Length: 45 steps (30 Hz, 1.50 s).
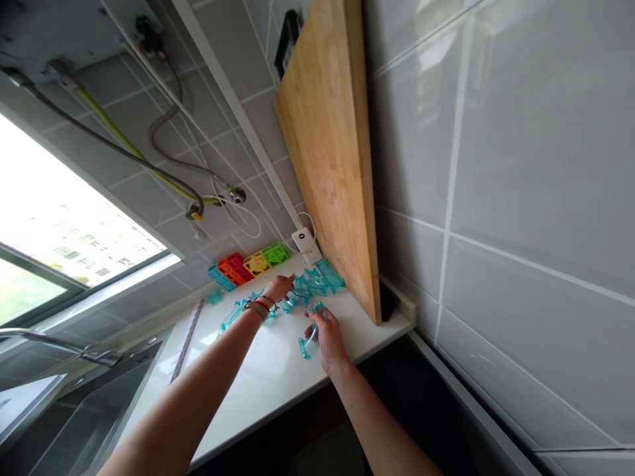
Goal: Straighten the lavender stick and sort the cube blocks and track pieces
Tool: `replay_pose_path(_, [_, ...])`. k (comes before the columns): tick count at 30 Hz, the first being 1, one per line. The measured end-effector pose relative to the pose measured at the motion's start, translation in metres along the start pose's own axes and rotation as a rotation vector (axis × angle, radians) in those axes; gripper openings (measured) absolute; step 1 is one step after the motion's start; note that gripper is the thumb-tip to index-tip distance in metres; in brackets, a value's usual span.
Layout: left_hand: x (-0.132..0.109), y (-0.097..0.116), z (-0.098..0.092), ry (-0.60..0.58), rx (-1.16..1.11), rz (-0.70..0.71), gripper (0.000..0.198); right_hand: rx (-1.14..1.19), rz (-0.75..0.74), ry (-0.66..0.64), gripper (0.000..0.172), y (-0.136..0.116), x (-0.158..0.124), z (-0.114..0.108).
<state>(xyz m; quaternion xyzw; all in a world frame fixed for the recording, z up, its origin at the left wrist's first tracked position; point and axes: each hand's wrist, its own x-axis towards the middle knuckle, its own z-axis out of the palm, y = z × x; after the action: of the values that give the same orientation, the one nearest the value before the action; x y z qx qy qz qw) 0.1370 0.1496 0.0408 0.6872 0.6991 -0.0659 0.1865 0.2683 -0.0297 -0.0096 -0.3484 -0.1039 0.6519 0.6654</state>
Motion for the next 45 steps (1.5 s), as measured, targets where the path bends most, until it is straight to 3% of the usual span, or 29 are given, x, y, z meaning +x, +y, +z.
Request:
replay_pose_path(8, [-0.007,-0.010,0.000,-0.015,-0.110,0.015,0.036,-0.011,-0.005,-0.010,0.028,-0.001,-0.002,0.000])
replay_pose_path(15, [-0.014,-0.011,0.002,0.070,-0.096,0.045,0.033,-0.021,-0.009,-0.019,0.029,-0.001,-0.002,-0.001])
replay_pose_path(18, [-0.019,-0.018,-0.004,0.173,-0.071,0.051,0.036,-0.027,-0.006,-0.015,0.029,-0.001,-0.003,-0.001])
replay_pose_path(23, [-0.027,-0.050,-0.030,0.373,-0.013,0.006,0.028,-0.036,0.004,-0.027,0.029,-0.001,-0.003,-0.002])
replay_pose_path(32, [-0.054,-0.124,-0.063,0.347,-0.037,-0.093,0.036,0.031,0.018,-0.011,0.045,0.002,-0.002,-0.004])
replay_pose_path(38, [-0.077,-0.142,-0.041,0.197,-0.136,-0.064,0.057,-0.012,-0.008,-0.027,0.051,0.002,-0.003,-0.004])
replay_pose_path(45, [-0.077,-0.139,-0.016,0.244,-0.083,-0.042,0.047,-0.007,0.044,-0.084,0.054,-0.003,-0.007,-0.004])
